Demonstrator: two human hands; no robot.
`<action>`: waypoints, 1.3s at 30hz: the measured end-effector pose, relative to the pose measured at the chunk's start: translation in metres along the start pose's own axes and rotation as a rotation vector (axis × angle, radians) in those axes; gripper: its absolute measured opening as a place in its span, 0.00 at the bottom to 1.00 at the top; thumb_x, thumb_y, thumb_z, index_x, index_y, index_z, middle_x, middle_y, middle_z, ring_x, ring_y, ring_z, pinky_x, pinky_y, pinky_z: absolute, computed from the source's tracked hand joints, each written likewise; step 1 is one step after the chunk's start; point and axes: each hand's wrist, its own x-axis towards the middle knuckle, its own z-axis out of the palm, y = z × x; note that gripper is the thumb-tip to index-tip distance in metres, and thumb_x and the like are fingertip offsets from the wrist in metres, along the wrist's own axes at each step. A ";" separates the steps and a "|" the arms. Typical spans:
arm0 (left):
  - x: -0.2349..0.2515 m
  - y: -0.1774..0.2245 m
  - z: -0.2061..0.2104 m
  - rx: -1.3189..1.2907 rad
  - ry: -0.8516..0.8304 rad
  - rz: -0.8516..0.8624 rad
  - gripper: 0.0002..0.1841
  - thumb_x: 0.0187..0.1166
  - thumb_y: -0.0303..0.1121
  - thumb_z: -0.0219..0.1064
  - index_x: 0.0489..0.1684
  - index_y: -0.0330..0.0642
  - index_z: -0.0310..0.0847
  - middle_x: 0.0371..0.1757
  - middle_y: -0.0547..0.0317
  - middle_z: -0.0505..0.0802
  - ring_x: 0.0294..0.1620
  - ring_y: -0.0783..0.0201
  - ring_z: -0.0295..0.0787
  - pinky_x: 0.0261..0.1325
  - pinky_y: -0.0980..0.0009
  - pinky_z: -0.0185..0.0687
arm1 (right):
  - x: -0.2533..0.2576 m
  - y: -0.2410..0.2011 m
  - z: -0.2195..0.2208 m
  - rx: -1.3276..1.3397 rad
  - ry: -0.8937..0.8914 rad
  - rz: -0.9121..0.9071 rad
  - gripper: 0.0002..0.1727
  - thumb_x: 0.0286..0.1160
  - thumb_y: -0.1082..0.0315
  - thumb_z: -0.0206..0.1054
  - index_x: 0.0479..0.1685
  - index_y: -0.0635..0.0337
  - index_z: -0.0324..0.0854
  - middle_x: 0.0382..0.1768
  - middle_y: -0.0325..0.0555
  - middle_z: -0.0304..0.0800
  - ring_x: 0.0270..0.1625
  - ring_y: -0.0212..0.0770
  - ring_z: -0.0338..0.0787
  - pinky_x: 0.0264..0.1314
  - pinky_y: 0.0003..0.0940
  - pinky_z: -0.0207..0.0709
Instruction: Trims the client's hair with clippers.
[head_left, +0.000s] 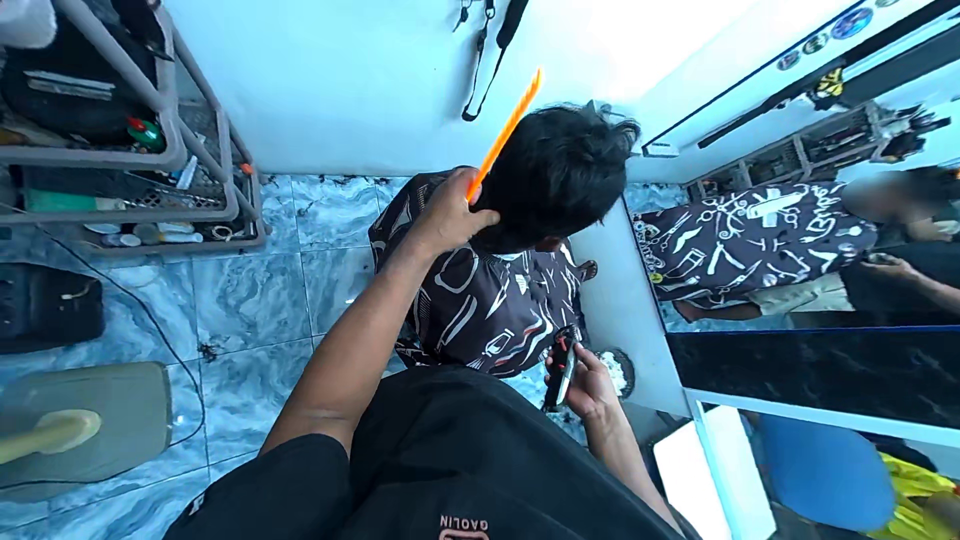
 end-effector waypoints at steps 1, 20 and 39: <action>0.002 0.002 0.003 0.004 0.040 -0.024 0.15 0.67 0.32 0.79 0.38 0.34 0.79 0.46 0.48 0.89 0.46 0.58 0.86 0.51 0.56 0.82 | 0.002 0.000 -0.003 0.012 -0.007 0.000 0.23 0.90 0.46 0.46 0.56 0.54 0.78 0.39 0.50 0.90 0.36 0.48 0.92 0.32 0.47 0.88; -0.045 0.007 0.051 -0.408 0.061 -0.328 0.31 0.62 0.25 0.84 0.66 0.38 0.74 0.55 0.48 0.91 0.51 0.54 0.93 0.53 0.52 0.93 | 0.038 0.014 -0.048 0.282 0.021 0.088 0.24 0.89 0.45 0.49 0.59 0.54 0.76 0.39 0.50 0.89 0.35 0.47 0.91 0.34 0.46 0.88; -0.012 0.064 -0.005 -0.245 0.214 -0.037 0.15 0.71 0.18 0.74 0.35 0.48 0.72 0.42 0.59 0.96 0.35 0.57 0.97 0.42 0.60 0.96 | 0.041 0.028 -0.043 0.351 0.045 0.091 0.24 0.88 0.44 0.49 0.59 0.54 0.75 0.38 0.50 0.88 0.35 0.46 0.91 0.36 0.46 0.88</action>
